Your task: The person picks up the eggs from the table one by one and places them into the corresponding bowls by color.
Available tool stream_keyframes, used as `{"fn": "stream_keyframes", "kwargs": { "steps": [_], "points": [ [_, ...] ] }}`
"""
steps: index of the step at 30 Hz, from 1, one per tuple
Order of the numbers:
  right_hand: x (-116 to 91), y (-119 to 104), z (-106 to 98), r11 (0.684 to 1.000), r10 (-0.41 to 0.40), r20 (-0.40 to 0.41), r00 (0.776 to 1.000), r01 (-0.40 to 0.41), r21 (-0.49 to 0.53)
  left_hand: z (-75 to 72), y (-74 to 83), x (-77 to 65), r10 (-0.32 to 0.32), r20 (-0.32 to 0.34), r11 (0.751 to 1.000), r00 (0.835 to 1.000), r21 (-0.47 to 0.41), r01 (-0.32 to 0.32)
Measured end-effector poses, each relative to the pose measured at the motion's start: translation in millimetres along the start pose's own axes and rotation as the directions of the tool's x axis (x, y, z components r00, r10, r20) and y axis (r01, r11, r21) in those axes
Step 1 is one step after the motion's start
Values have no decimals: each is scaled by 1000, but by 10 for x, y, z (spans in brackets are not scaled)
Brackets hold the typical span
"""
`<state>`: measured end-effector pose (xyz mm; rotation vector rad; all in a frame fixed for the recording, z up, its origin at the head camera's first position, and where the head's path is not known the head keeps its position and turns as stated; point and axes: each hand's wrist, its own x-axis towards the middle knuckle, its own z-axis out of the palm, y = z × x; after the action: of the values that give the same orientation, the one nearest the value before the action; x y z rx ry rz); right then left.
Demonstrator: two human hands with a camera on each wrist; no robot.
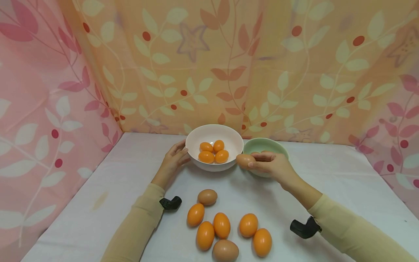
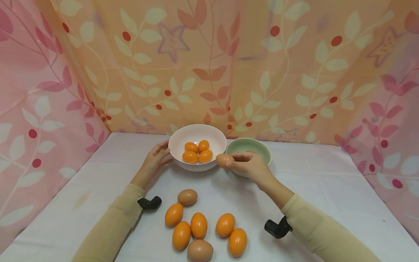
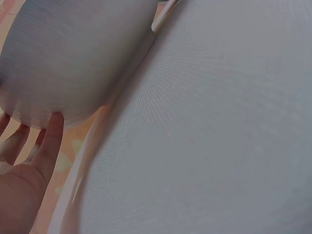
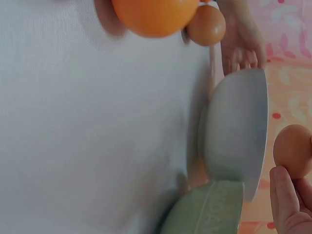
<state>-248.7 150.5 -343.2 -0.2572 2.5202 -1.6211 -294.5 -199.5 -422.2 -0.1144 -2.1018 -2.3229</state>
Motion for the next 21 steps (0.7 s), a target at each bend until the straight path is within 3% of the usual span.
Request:
{"fn": "stream_keyframes", "kwargs": {
  "steps": [7,16,21],
  "points": [
    [63,18,-153,993,76,20,997,-78,91,1,1,-15,0,6,1000,1000,-6,0],
    [204,76,-337,993,86,-47,995,-90,-78,0,-1,-14,-9,2,1000,1000,-11,9],
    [264,120,-377,996,70,-54,996,-73,-58,-2,-2,-20,-8,0,1000,1000,-10,8]
  ]
}}
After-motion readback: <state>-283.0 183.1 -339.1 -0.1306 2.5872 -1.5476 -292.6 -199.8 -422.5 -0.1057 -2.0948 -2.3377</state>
